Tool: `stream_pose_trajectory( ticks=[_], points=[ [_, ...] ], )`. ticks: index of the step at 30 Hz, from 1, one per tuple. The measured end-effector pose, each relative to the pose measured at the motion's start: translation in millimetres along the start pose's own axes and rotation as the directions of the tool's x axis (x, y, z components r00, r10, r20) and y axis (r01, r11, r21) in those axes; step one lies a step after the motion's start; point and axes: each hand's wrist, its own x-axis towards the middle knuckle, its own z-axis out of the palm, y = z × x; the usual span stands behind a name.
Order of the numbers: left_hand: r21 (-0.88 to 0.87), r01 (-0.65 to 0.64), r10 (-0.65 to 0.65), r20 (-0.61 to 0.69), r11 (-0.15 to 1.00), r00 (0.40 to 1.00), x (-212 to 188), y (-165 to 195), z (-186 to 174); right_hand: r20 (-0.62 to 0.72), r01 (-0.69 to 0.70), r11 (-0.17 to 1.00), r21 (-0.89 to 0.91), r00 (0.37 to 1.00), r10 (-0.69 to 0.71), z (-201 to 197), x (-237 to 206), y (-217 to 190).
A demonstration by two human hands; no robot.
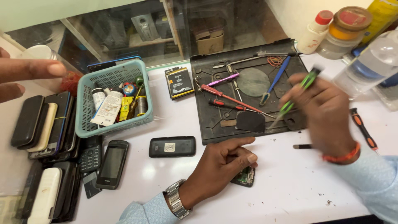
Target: The person disassembles a black feature phone, removes the back cover and battery, and uses a screwdriver and a small metal tool to pry and adjust internal components. The person then reassembles the phone and sets it aside before beginning work on a second phone.
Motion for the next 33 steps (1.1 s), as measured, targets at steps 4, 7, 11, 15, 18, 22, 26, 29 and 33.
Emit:
stream_pose_trajectory(
  ticks=[4, 7, 11, 15, 18, 22, 26, 29, 33],
  points=[
    [0.066, -0.079, 0.078, 0.020, 0.995, 0.997, -1, -1, 1, -0.010, 0.141, 0.736, -0.662, 0.981, -0.196, -18, 19, -8],
    [0.068, -0.077, 0.075, 0.035, 0.995, 0.997, -1, -3, 1, 0.185, 0.289, 0.511, -0.810, 0.952, -0.244, -16, 24, 1],
    [0.068, -0.085, 0.083, 0.043, 0.994, 0.996, -2, -4, 0, 0.340, 0.409, 0.368, -0.835, 0.909, -0.241, -11, 27, 10],
    [0.072, -0.098, 0.095, 0.047, 0.993, 0.994, -2, -4, 1, 0.384, 0.448, 0.295, -0.844, 0.889, -0.251, -6, 25, 10],
    [0.064, -0.086, 0.082, 0.052, 0.994, 0.995, -3, -4, 1, 0.397, 0.530, 0.368, -0.764, 0.836, -0.380, 3, 21, 5],
    [0.083, -0.101, 0.095, 0.067, 0.991, 0.993, -4, -6, 0, 0.424, 0.577, 0.392, -0.717, 0.807, -0.412, 29, 17, 0],
    [0.043, -0.121, 0.117, 0.087, 0.992, 0.989, -5, -6, -1, 0.506, 0.588, 0.448, -0.674, 0.809, -0.299, 65, 22, 1],
    [0.080, -0.115, 0.108, 0.083, 0.990, 0.991, -6, -5, -1, 0.519, 0.585, 0.456, -0.670, 0.809, -0.276, 81, 26, 5],
    [0.078, -0.105, 0.098, 0.089, 0.991, 0.991, -7, -4, -1, 0.498, 0.580, 0.495, -0.647, 0.813, -0.302, 86, 26, 10]
  ],
)
